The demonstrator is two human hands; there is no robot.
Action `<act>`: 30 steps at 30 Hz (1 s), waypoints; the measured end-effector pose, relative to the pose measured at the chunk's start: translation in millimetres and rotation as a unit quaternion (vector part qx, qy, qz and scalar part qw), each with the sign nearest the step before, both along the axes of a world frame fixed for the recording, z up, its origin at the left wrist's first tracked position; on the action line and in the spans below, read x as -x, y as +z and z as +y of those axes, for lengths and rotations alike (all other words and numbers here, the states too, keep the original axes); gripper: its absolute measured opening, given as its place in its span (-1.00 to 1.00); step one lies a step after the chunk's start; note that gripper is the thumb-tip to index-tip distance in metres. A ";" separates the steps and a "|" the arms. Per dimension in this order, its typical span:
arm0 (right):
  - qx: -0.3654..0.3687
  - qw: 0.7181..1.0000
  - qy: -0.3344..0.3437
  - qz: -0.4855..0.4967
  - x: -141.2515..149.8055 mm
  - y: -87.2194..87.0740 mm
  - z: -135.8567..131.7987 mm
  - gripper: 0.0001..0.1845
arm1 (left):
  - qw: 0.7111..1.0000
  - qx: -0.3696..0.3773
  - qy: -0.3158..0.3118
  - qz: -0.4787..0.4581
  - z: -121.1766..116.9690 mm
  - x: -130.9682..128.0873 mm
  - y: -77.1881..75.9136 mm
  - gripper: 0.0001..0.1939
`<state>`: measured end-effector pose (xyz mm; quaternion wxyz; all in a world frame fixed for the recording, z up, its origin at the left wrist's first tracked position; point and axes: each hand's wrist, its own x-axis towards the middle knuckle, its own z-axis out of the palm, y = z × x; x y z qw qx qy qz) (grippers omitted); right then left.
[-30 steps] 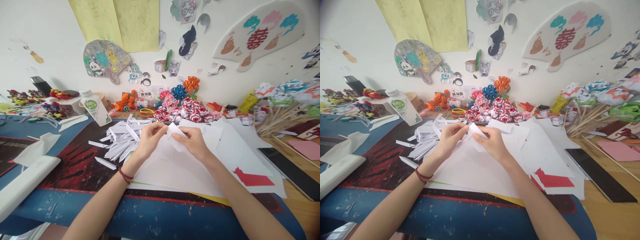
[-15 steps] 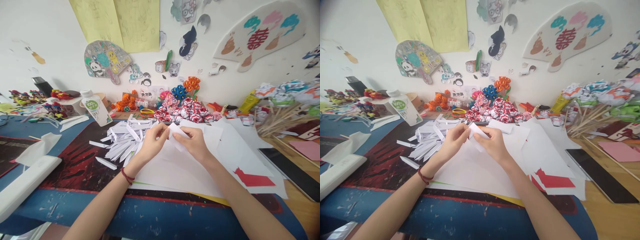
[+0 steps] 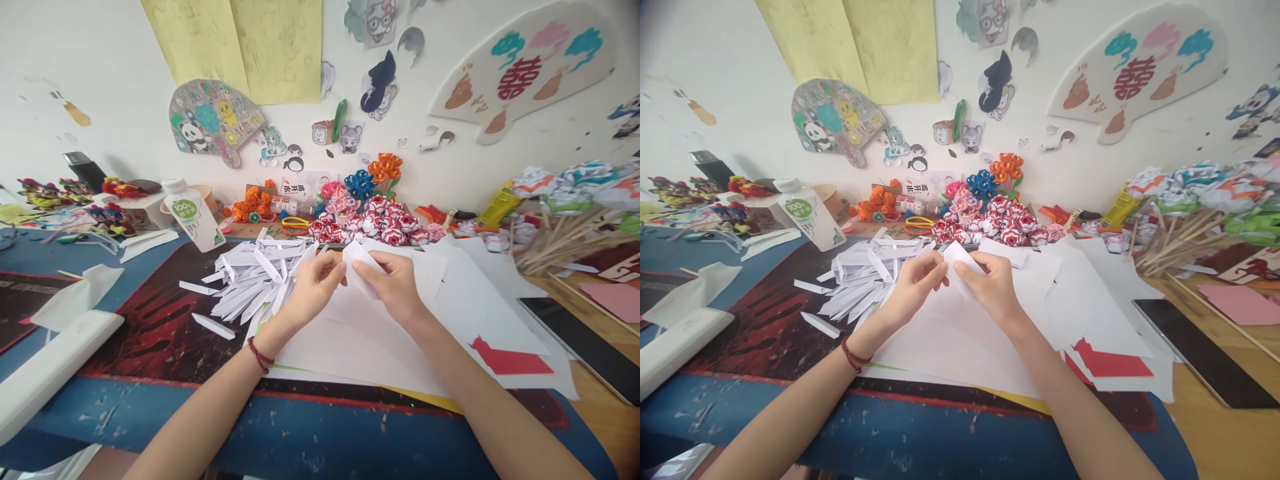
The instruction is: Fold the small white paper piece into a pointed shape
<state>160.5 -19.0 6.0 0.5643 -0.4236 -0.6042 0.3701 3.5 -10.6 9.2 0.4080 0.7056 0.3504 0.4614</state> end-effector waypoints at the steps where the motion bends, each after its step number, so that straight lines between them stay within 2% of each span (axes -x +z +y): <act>1: 0.000 1.000 -0.002 0.003 0.2 -0.7 0.6 -0.72 | 1.000 -0.001 0.001 -0.002 0.0 -0.3 -0.4 -0.72; 4: -0.001 1.000 -0.024 0.020 -2.5 -3.4 4.9 -0.71 | 1.000 0.002 0.005 0.001 -1.6 -1.5 -0.4 -0.74; 8: 0.004 0.995 -0.089 0.054 -13.3 -4.5 13.8 -0.72 | 0.999 0.012 0.012 0.030 -4.6 -3.6 0.2 -0.74; 10: 0.007 0.995 -0.092 0.042 -16.9 -3.5 15.8 -0.71 | 0.999 0.015 0.024 0.029 -3.7 -4.0 -1.3 -0.74; 16: 0.025 0.999 0.000 -0.048 -8.7 -0.7 8.4 -0.75 | 0.998 0.006 0.060 -0.015 4.6 -1.8 -7.7 -0.76; 24: 0.097 0.985 0.143 -0.008 -5.6 -7.1 9.1 -0.74 | 0.998 0.001 0.065 -0.013 5.3 -2.0 -10.3 -0.82; 27: 0.108 0.979 0.169 -0.014 -4.6 -10.7 9.9 -0.76 | 0.998 0.013 0.061 -0.014 6.3 -2.4 -10.5 -0.82; 30: 0.097 0.982 0.165 -0.004 -2.1 -11.9 9.1 -0.76 | 0.998 0.017 0.057 -0.020 6.7 -2.5 -9.5 -0.82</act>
